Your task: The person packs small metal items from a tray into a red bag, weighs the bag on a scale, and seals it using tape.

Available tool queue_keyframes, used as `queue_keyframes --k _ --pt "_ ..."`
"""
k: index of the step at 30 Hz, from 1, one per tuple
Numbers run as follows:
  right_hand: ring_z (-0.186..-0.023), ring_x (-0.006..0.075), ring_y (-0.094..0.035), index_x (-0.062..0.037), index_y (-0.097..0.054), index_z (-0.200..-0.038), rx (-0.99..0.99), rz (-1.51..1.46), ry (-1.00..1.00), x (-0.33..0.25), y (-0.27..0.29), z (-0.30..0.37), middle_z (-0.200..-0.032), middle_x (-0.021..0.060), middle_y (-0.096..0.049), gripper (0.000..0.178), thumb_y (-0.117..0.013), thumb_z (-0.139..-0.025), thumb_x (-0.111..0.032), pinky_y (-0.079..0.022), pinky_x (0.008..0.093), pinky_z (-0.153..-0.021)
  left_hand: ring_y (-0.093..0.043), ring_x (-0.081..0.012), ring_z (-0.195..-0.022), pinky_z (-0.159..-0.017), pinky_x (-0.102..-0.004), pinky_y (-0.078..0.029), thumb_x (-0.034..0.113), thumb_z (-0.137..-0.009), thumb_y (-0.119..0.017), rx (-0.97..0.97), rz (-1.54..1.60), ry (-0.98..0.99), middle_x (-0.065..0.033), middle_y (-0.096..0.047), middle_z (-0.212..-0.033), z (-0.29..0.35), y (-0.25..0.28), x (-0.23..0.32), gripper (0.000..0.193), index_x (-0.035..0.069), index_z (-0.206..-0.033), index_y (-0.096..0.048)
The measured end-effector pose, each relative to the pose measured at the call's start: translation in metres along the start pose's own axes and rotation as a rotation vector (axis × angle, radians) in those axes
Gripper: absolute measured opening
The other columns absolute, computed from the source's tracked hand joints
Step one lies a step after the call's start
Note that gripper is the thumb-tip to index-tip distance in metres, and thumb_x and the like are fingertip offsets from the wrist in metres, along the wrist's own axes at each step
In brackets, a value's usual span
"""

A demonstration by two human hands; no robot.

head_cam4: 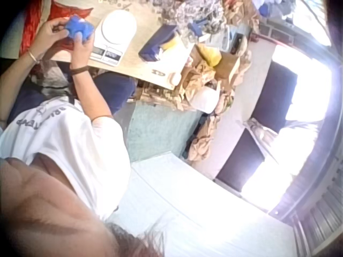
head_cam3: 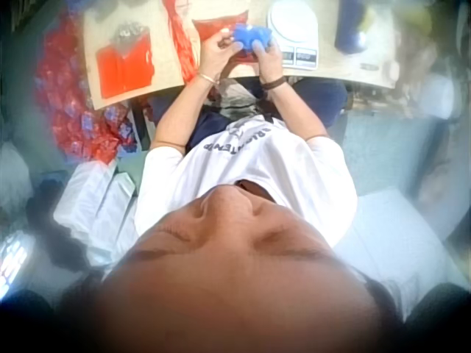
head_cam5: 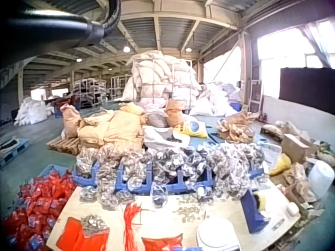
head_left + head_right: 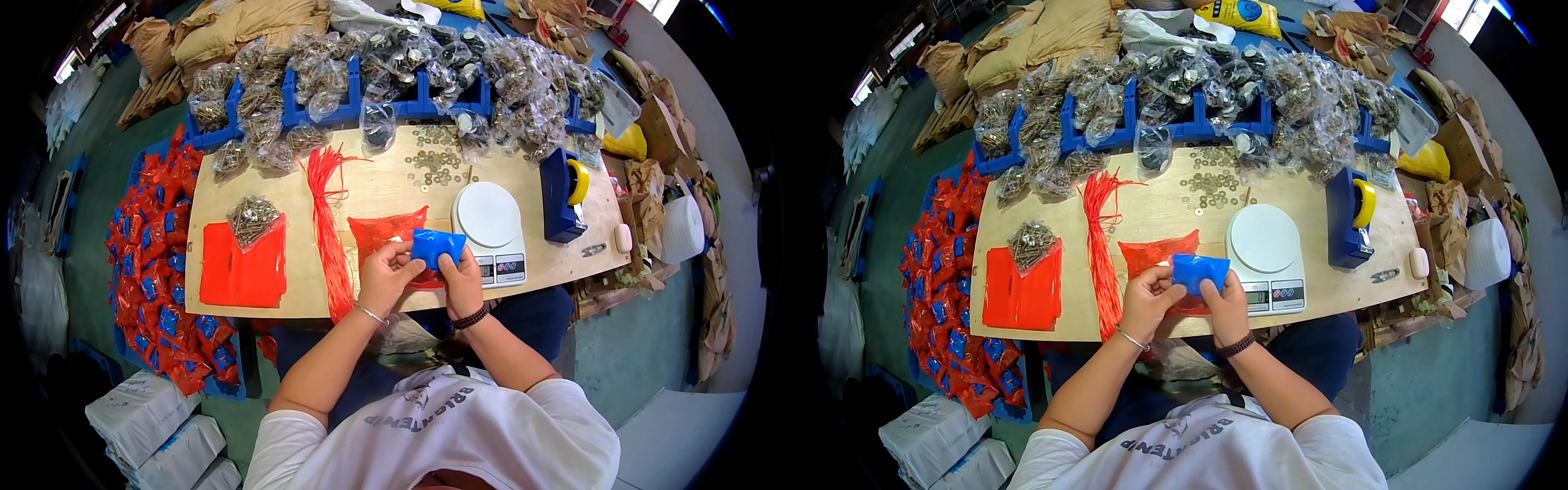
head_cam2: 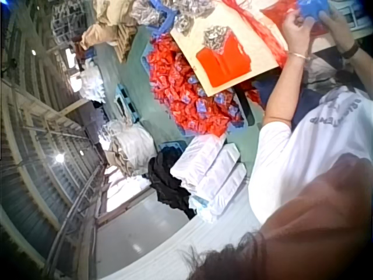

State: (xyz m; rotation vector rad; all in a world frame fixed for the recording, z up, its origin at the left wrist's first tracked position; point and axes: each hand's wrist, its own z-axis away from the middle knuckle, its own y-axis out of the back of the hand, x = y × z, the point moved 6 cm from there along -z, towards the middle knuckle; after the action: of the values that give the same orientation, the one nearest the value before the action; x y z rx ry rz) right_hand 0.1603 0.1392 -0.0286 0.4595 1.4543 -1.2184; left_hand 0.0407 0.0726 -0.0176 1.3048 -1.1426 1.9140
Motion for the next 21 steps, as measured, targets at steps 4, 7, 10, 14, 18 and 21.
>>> queue_keyframes --k 4,7,10,14,18,21 --pt "-0.082 0.009 -0.056 -0.0034 -0.05 -0.106 0.006 -0.048 0.024 0.0 -0.001 -0.003 -0.096 0.0035 -0.058 0.021 -0.057 -0.088 -0.01 -0.047 0.0231 -0.073 -0.058 -0.0078 -0.067 -0.063 -0.0204 -0.048 0.002 -0.079 -0.067 -0.059 0.032 0.071 -0.0038 -0.063 -0.078 -0.001 0.001 -0.006 0.029 -0.003 -0.105 -0.057" --pt "-0.079 0.0095 -0.057 -0.0009 -0.051 -0.103 0.004 -0.071 -0.013 -0.004 -0.002 -0.007 -0.093 0.0039 -0.059 0.017 -0.055 -0.087 -0.006 -0.049 0.0243 -0.073 -0.051 -0.0045 -0.061 -0.056 -0.0184 -0.042 0.004 -0.077 -0.069 -0.139 0.148 0.201 -0.0001 -0.059 -0.076 0.0 -0.004 -0.004 0.031 -0.001 -0.105 -0.055" --pt "-0.08 0.0114 -0.058 -0.0011 -0.051 -0.102 0.003 -0.123 -0.091 0.0 0.002 -0.009 -0.093 0.0051 -0.06 0.016 -0.056 -0.087 -0.006 -0.049 0.0262 -0.074 -0.052 -0.0057 -0.059 -0.055 -0.0196 -0.044 0.001 -0.077 -0.067 -0.111 0.06 0.203 0.0005 -0.056 -0.07 -0.001 -0.011 0.009 0.036 -0.002 -0.11 -0.053" --pt "-0.085 0.0164 -0.059 -0.004 -0.052 -0.102 0.073 -0.337 -0.182 0.006 -0.001 -0.008 -0.094 0.0068 -0.06 0.017 -0.057 -0.088 -0.011 -0.05 0.0305 -0.076 -0.054 -0.0058 -0.063 -0.059 -0.0198 -0.045 0.002 -0.076 -0.067 -0.074 -0.162 -0.028 -0.0008 -0.058 -0.074 0.003 -0.009 -0.004 0.036 -0.001 -0.109 -0.052" --pt "-0.091 0.0199 -0.057 -0.0087 -0.053 -0.102 0.104 -0.518 -0.245 0.007 0.003 -0.014 -0.096 0.0057 -0.06 0.019 -0.057 -0.089 -0.022 -0.048 0.0349 -0.078 -0.057 -0.0062 -0.065 -0.06 -0.0205 -0.046 0.005 -0.077 -0.067 -0.158 -0.329 -0.061 -0.0026 -0.061 -0.076 0.009 -0.022 -0.007 0.032 0.0 -0.106 -0.053" --pt "-0.09 0.0205 -0.057 -0.0109 -0.053 -0.105 0.221 -0.679 -0.373 0.011 0.036 -0.025 -0.099 0.0046 -0.06 0.024 -0.055 -0.09 -0.03 -0.045 0.037 -0.083 -0.061 -0.0169 -0.083 -0.074 -0.0297 -0.048 0.011 -0.076 -0.067 -0.155 -0.722 -0.27 -0.0077 -0.062 -0.092 0.016 -0.028 0.013 0.031 0.004 -0.104 -0.056"
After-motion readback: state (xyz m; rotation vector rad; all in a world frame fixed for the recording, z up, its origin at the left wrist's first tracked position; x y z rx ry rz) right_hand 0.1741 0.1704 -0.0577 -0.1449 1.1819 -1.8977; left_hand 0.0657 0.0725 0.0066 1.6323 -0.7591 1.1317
